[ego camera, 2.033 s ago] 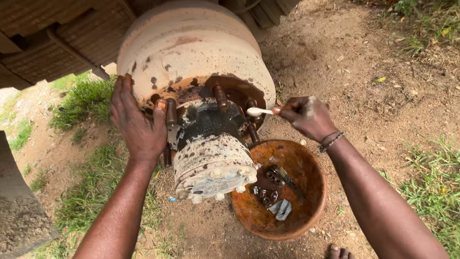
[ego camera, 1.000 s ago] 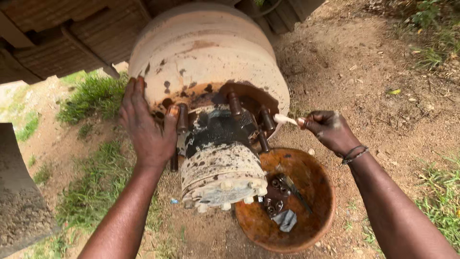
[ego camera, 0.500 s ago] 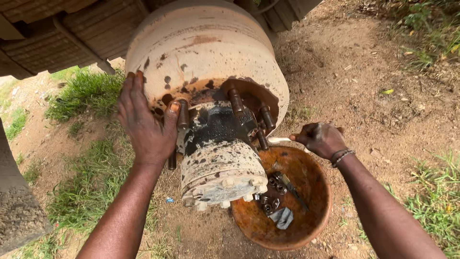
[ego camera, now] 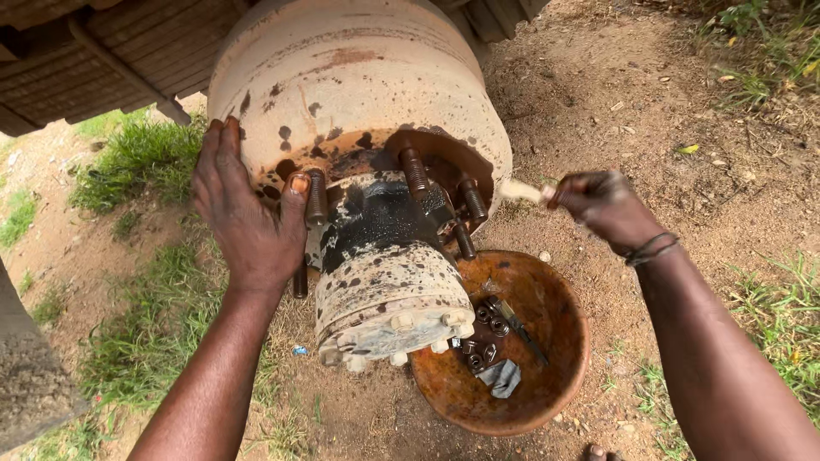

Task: The person cleans a vehicle wheel hub by scrubbing it with a toothbrush and applying a liquid from a container, while using a bowl to catch runoff.

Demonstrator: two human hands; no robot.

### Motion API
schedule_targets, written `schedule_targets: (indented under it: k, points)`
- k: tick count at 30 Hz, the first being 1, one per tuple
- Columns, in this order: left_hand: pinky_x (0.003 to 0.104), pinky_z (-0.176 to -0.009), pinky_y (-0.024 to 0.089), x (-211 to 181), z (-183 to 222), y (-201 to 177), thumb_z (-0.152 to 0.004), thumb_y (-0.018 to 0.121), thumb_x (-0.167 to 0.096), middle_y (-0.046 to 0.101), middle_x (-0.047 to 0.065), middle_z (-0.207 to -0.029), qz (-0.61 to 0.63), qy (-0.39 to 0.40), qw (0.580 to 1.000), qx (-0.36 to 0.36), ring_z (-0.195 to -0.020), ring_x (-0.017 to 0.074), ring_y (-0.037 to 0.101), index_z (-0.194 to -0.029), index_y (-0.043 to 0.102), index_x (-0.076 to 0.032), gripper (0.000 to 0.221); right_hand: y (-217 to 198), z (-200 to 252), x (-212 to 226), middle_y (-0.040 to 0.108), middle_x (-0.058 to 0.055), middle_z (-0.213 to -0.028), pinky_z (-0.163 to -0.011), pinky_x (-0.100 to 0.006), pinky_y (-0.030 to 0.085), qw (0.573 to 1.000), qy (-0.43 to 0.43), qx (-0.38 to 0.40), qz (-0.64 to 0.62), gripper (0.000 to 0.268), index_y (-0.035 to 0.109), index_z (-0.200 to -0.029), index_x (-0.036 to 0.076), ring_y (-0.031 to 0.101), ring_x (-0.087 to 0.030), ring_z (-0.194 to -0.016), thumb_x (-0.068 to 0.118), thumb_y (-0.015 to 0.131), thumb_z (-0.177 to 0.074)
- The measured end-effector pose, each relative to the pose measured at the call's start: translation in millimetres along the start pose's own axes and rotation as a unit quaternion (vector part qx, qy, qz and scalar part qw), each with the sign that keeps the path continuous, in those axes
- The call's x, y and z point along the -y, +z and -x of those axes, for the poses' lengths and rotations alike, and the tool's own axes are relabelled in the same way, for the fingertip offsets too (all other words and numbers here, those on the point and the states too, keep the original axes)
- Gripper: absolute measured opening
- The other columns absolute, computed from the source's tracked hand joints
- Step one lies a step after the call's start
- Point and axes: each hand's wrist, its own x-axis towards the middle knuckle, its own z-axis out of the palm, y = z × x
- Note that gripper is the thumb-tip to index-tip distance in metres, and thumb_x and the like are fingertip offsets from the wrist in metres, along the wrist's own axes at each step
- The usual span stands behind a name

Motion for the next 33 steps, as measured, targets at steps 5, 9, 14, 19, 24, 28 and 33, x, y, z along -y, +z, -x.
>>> schedule_targets:
  k: [5, 9, 14, 19, 24, 28, 33]
  points:
    - [0.063, -0.128, 0.019, -7, 4, -6, -0.107, 0.036, -0.073, 0.027, 0.025, -0.167, 0.0, -0.015, 1.0, 0.013, -0.157, 0.0412, 0.026, -0.165, 0.022, -0.01, 0.087, 19, 11, 28, 0.063, -0.006, -0.06, -0.045, -0.028, 0.032, 0.989, 0.018, -0.025, 0.144, 0.026, 0.08, -0.085, 0.016, 0.044, -0.013, -0.049, 0.04, 0.073, -0.093]
    - [0.064, -0.126, 0.018, -10, 0, -7, -0.103, 0.038, -0.072, 0.028, 0.025, -0.166, -0.007, -0.021, 1.0, 0.019, -0.155, 0.041, 0.026, -0.164, 0.023, -0.009, 0.088, 21, 11, 33, 0.065, 0.0, -0.059, -0.041, -0.028, 0.034, 0.991, -0.024, -0.038, 0.128, 0.025, 0.079, -0.086, 0.018, 0.046, -0.011, -0.046, 0.04, 0.07, -0.091]
    - [0.063, -0.128, 0.019, -10, 5, -6, -0.107, 0.036, -0.071, 0.027, 0.026, -0.167, 0.013, -0.01, 1.0, 0.015, -0.156, 0.0418, 0.026, -0.164, 0.021, -0.008, 0.087, 22, 15, 19, 0.061, -0.008, -0.061, -0.045, -0.028, 0.036, 0.986, -0.014, -0.032, 0.164, 0.043, 0.077, -0.08, 0.008, 0.045, -0.014, -0.049, 0.046, 0.07, -0.099]
    - [0.064, -0.127, 0.018, -13, -2, -9, -0.104, 0.034, -0.072, 0.029, 0.025, -0.166, -0.01, -0.013, 1.0, 0.008, -0.155, 0.0417, 0.026, -0.163, 0.023, -0.008, 0.088, 19, 12, 35, 0.068, -0.003, -0.063, -0.042, -0.033, 0.043, 0.985, -0.02, -0.033, 0.165, 0.029, 0.079, -0.088, 0.017, 0.052, -0.013, -0.047, 0.044, 0.068, -0.091]
    - [0.062, -0.127, 0.019, -15, 3, -7, -0.105, 0.032, -0.073, 0.028, 0.027, -0.165, 0.025, -0.007, 1.0, 0.006, -0.155, 0.0428, 0.026, -0.163, 0.023, -0.008, 0.088, 16, 21, 38, 0.071, -0.004, -0.068, -0.041, -0.026, 0.044, 0.964, -0.142, -0.064, 0.216, 0.034, 0.078, -0.09, 0.013, 0.057, -0.01, -0.05, 0.045, 0.066, -0.093]
    - [0.063, -0.127, 0.017, -9, -1, -8, -0.104, 0.031, -0.073, 0.029, 0.026, -0.165, -0.004, -0.006, 1.0, 0.001, -0.155, 0.0429, 0.026, -0.164, 0.023, -0.009, 0.088, 11, 19, 51, 0.071, -0.005, -0.065, -0.038, -0.026, 0.043, 0.981, -0.037, -0.038, 0.189, 0.034, 0.079, -0.089, 0.016, 0.057, -0.013, -0.048, 0.046, 0.065, -0.092]
    - [0.061, -0.129, 0.02, -4, 3, 1, -0.104, 0.028, -0.076, 0.029, 0.026, -0.166, 0.009, -0.001, 1.0, -0.005, -0.156, 0.042, 0.028, -0.163, 0.022, -0.011, 0.089, 14, 26, 43, 0.071, -0.006, -0.065, -0.038, -0.027, 0.04, 0.978, -0.048, -0.044, 0.199, 0.029, 0.079, -0.09, 0.015, 0.053, -0.014, -0.047, 0.043, 0.07, -0.091]
